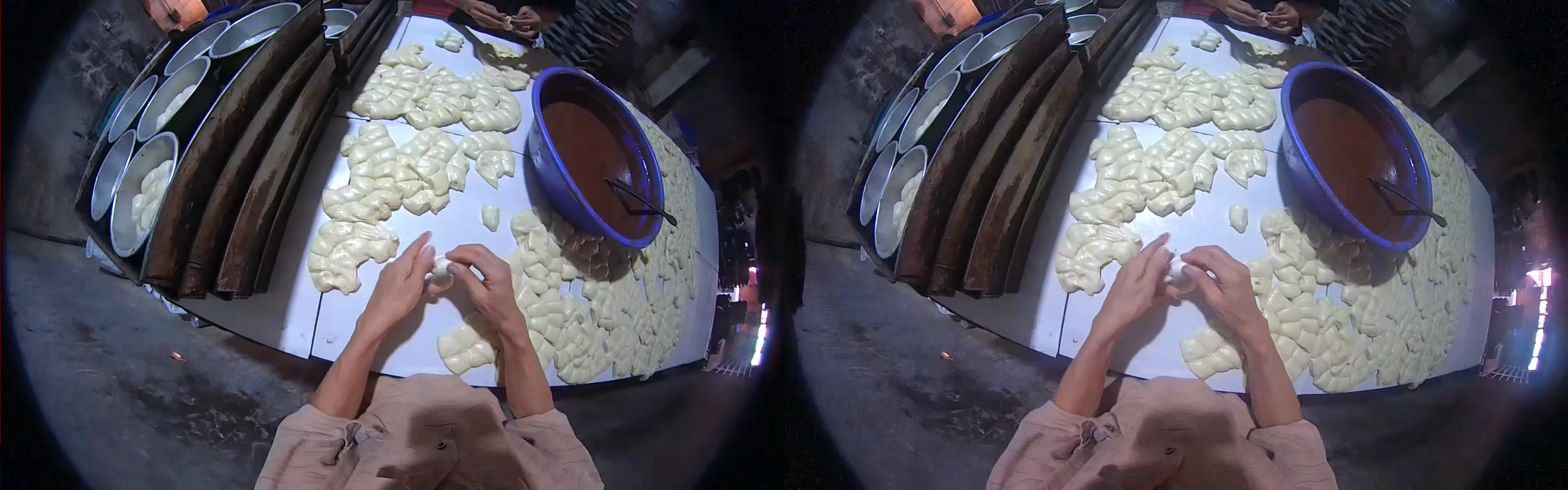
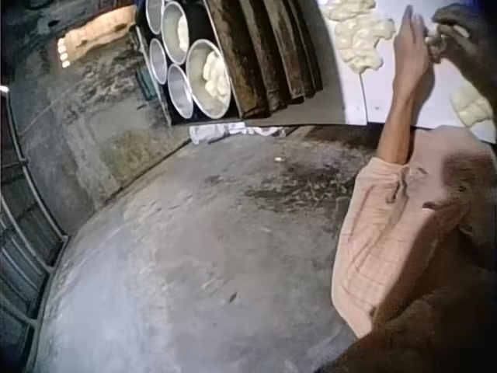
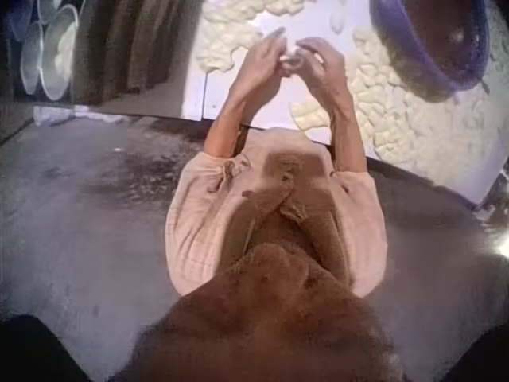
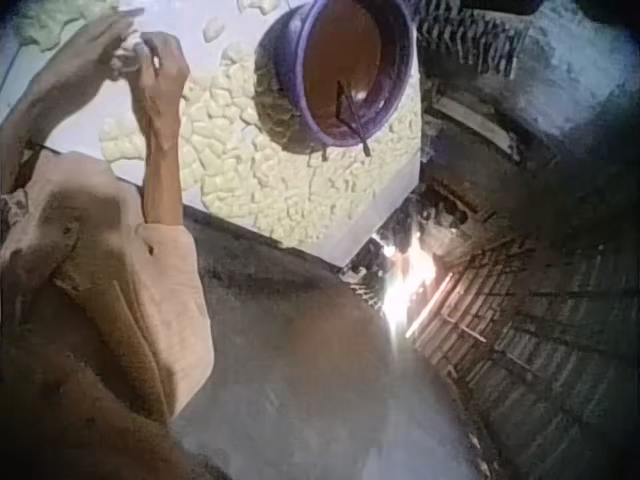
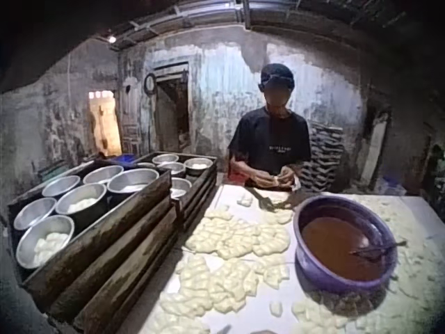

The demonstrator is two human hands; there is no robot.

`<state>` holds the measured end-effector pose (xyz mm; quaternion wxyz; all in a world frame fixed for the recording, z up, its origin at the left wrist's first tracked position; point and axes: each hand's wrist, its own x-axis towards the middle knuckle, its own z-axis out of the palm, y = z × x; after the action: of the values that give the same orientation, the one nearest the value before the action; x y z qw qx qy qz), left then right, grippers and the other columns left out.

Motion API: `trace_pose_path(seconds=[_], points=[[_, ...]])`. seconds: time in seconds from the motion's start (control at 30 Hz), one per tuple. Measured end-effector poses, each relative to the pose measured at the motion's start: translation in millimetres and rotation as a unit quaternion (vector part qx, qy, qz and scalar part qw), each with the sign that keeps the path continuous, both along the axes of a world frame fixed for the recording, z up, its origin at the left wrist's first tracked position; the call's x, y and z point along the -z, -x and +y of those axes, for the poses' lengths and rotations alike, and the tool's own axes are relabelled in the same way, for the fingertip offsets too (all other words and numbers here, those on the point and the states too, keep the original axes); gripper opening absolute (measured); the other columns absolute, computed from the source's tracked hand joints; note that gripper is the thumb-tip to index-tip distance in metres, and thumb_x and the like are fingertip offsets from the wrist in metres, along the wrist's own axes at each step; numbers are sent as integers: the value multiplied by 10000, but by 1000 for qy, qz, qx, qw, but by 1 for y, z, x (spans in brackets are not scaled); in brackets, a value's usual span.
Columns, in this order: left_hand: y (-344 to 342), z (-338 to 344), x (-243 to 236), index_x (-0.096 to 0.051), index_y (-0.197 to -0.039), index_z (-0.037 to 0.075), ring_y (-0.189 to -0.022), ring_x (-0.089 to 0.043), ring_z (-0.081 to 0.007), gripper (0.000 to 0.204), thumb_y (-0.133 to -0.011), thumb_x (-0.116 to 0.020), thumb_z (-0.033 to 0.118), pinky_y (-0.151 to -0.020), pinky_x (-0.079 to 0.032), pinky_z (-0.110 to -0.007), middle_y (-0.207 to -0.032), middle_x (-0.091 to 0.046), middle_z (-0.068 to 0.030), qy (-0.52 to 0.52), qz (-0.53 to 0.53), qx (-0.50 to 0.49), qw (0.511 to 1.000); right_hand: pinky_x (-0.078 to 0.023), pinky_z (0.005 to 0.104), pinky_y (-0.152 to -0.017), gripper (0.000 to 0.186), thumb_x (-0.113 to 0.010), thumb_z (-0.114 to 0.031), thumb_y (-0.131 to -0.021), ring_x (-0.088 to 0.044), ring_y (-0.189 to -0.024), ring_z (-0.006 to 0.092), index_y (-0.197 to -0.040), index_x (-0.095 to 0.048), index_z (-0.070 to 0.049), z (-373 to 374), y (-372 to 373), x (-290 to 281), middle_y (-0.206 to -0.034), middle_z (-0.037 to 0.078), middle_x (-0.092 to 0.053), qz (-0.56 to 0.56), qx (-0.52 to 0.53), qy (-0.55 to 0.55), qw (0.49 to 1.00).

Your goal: The person prepares buns by taking pieces of dough, dipping a spoon into a bowl of filling, placing the filling onto the dough, and folding the dough around it before placing the finished buns into metal baking tins.

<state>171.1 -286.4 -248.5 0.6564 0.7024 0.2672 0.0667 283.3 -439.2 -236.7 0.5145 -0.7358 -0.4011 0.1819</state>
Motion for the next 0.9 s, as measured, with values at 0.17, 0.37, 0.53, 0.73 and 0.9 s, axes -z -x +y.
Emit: trace_pose_path(seconds=[0.17,0.37,0.53,0.73,0.9], points=[[51,32,3,-648,-1261,51,-769,-726,-262,350,-1002,-535,258,-741,-542,-358,-913,-734,-182,-159,60,-122,978,-447,417,-911,231,-664,-211,-903,-613,-974,320,-1039,-710,-30,12,8,16,-1030,127,-668,-153,57,113,980],[71,70,-12,-694,-1163,28,-875,-717,-312,272,-965,-590,182,-791,-537,-380,-987,-726,-198,-208,94,-178,957,-421,432,-782,386,-725,-384,-834,-600,-910,302,-1023,-681,-50,73,26,9,-969,124,-643,-192,71,155,967],[51,77,-1,-637,-1240,52,-1031,-658,-340,335,-909,-580,62,-882,-523,-400,-1158,-676,-165,-342,-20,-79,936,-415,431,-769,501,-760,-432,-771,-591,-917,293,-1048,-631,-35,115,45,33,-989,120,-624,-279,56,228,931],[23,88,9,-574,-1296,28,-1278,-475,-381,532,-792,-721,115,-1075,-403,-472,-1397,-530,-158,-423,-64,121,896,-503,434,-746,322,-617,-178,-816,-637,-829,343,-1093,-580,-17,110,18,15,-870,192,-651,-13,39,179,983],[13,96,9,-682,-1016,46,-1135,-578,-324,294,-753,-780,133,-929,-439,-454,-1071,-680,-101,-416,-67,122,899,-483,349,-794,365,-518,-235,-898,-595,-816,229,-1184,-576,-15,105,6,19,-913,137,-628,256,38,135,957]])
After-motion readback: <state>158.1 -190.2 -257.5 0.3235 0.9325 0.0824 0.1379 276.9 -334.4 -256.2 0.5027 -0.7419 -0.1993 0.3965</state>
